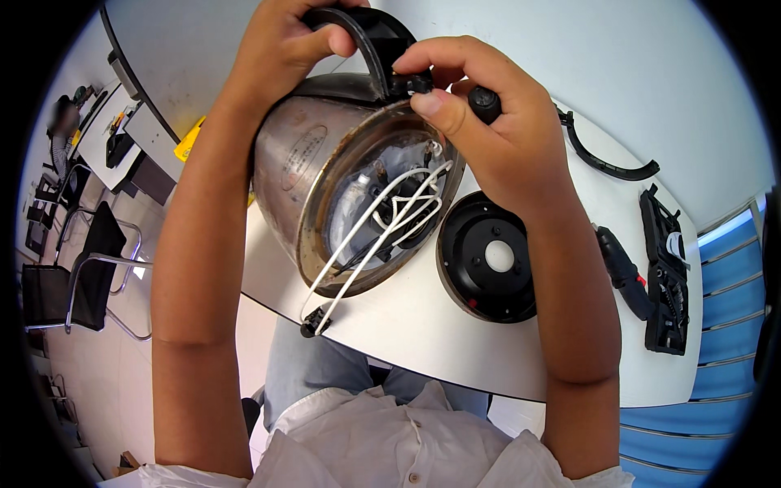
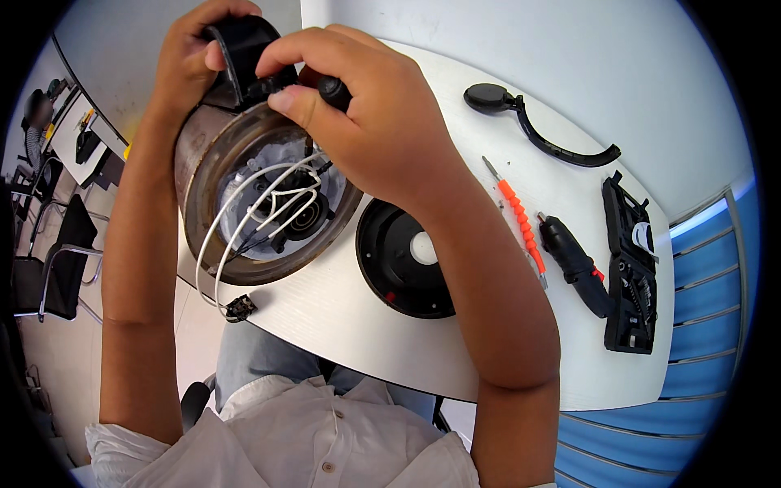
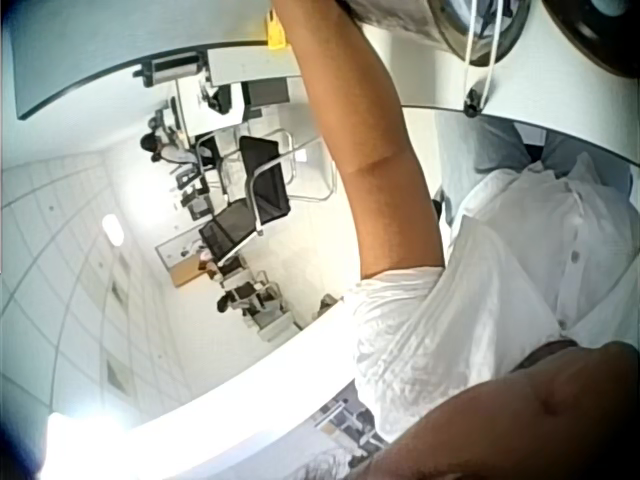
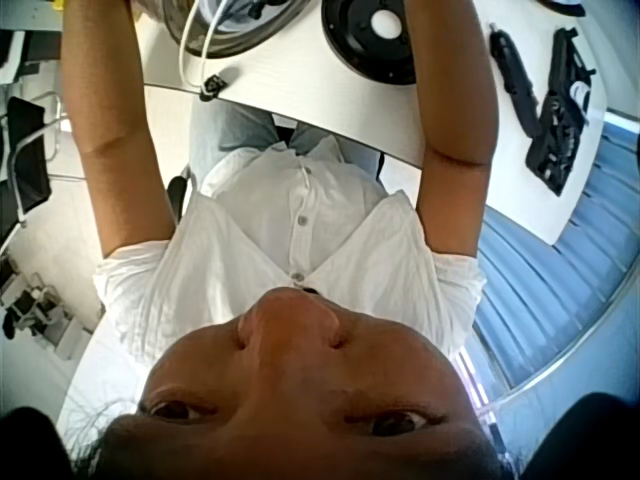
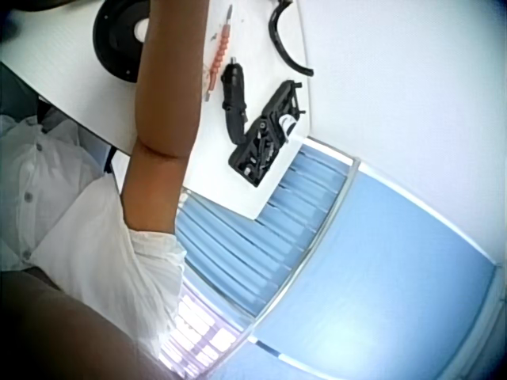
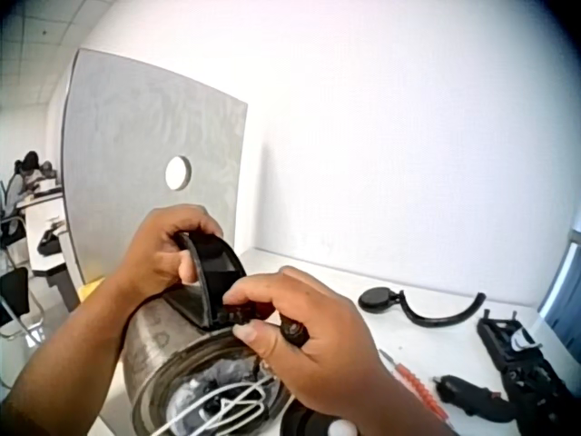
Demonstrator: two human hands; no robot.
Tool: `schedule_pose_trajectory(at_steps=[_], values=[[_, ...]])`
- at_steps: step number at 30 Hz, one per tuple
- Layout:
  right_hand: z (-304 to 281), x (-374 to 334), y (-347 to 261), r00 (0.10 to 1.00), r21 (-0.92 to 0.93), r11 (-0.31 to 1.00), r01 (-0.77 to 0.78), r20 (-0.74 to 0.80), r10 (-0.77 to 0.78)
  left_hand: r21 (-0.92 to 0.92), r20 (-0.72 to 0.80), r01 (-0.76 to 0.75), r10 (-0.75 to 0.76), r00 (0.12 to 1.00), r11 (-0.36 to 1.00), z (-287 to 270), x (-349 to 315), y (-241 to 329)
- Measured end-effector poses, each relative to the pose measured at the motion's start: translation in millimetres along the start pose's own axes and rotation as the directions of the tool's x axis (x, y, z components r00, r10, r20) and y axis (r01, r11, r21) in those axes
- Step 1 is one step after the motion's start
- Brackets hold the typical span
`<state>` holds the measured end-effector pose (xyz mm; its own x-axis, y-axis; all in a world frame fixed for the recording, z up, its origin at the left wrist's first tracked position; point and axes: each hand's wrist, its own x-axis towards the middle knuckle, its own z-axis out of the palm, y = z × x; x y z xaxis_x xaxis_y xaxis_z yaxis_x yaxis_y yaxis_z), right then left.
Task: The person assembles a stainless steel electric kettle by attaching the handle and lid. They use a screwdriver to tighten screws on the handle and secure the lid onto the kettle body.
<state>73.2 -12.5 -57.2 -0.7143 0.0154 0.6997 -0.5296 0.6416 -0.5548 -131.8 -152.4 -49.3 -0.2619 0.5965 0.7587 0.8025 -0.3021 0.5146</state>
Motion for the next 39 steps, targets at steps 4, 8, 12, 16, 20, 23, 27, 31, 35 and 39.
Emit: schedule_pose_trajectory(at_steps=[4,8,12,16,20,23,27,31,35,39], values=[[1,-1,6,1.0,0.088,0.996,-0.025,-0.013,0.027,0.009,-0.016,0.005,-0.004,1.0,1.0,3,0,-4],[0,-1,10,1.0,0.114,0.993,-0.009,-0.02,0.011,0.023,-0.031,0.015,-0.014,0.999,1.0,4,1,-4],[0,-2,9,0.999,0.119,0.992,-0.047,-0.015,0.049,-0.003,-0.037,0.004,-0.004,0.999,1.0,5,-1,-5],[-1,-3,7,0.995,0.137,0.986,-0.099,0.005,0.1,0.059,-0.036,0.031,-0.029,0.999,0.998,3,-1,0],[-4,-1,15,0.995,0.061,0.995,0.076,0.052,-0.079,0.028,-0.029,0.054,-0.053,0.998,0.998,2,-2,1],[-5,0,13,0.994,0.055,0.995,0.082,0.064,-0.086,0.024,-0.053,0.028,-0.026,0.998,0.999,4,-3,4],[-2,-1,13,0.998,0.096,0.994,0.053,0.012,-0.055,0.083,-0.037,0.037,-0.034,0.999,0.996,6,-2,10],[-2,-2,14,1.0,0.126,0.992,0.022,-0.023,-0.019,0.093,-0.041,0.013,-0.01,0.999,0.996,5,-2,6],[-5,-1,19,0.993,0.109,0.987,0.116,0.003,-0.117,0.1,-0.028,0.043,-0.041,0.999,0.994,6,-4,14],[-7,-2,19,0.99,0.075,0.987,0.139,0.02,-0.141,0.093,-0.012,0.008,-0.007,1.0,0.996,7,-5,14]])
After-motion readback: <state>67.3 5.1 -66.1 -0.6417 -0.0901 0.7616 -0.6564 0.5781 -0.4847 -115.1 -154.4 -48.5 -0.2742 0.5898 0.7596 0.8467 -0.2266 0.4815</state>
